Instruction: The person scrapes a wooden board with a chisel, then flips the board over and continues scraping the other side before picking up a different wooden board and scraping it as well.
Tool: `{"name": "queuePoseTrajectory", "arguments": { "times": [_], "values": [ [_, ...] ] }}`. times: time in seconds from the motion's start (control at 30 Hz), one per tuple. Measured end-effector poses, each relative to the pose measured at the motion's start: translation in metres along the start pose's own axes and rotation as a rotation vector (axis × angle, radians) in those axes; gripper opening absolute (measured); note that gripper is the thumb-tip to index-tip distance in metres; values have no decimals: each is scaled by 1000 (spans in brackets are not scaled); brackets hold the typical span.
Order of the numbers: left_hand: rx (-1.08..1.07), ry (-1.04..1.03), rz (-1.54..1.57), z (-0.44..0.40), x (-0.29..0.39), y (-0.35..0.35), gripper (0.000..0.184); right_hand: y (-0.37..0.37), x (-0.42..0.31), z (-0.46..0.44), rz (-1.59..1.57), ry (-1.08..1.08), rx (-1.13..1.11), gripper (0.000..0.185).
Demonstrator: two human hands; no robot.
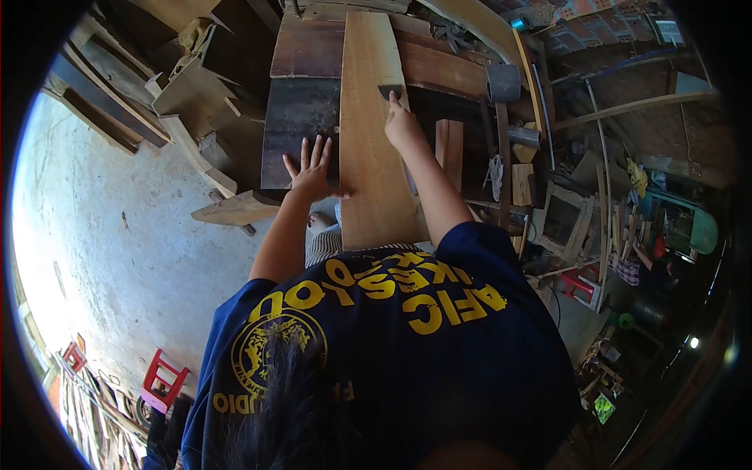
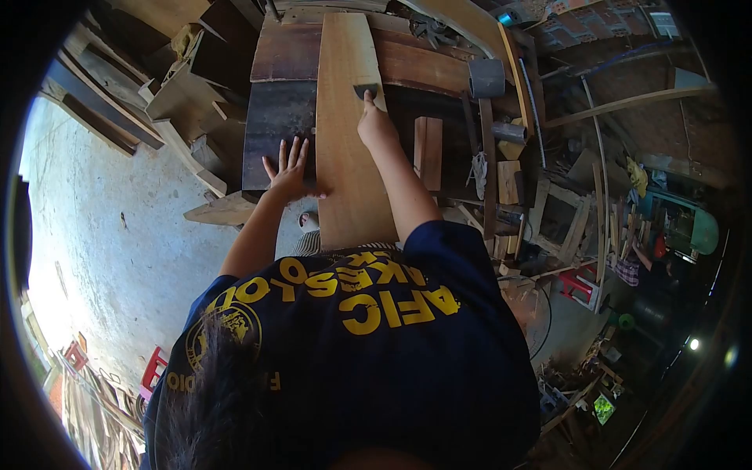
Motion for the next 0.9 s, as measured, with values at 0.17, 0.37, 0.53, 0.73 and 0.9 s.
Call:
{"name": "queuePoseTrajectory", "arguments": {
  "times": [0.17, 0.37, 0.53, 0.73, 0.9],
  "values": [
    [18, -11, 15, 1, 1, 0, 145, -14, 18, 27, -23, -29, -39, 49],
    [14, -4, 2, 0, -1, -3, 145, 1, -3, -25, 39, 12, -30, 50],
    [-20, 22, -4, 1, -1, 0, 144, -1, -16, -134, 44, 110, 108, 51],
    [17, 8, 4, 0, 0, -1, 145, 11, -22, -121, -62, 71, -19, 56],
    [-1, -2, -1, 2, 2, 2, 145, 5, -9, -74, -57, 17, -60, 54]
  ]
}}
Point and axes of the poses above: each hand's wrist, its own z-axis away from the middle knuckle, its own y-axis out of the back of the hand, x = y × z, the point moved 9 cm from there along -z, towards the middle knuckle, and after that the axes turned 1 degree about -y, right-handed, at the moved point
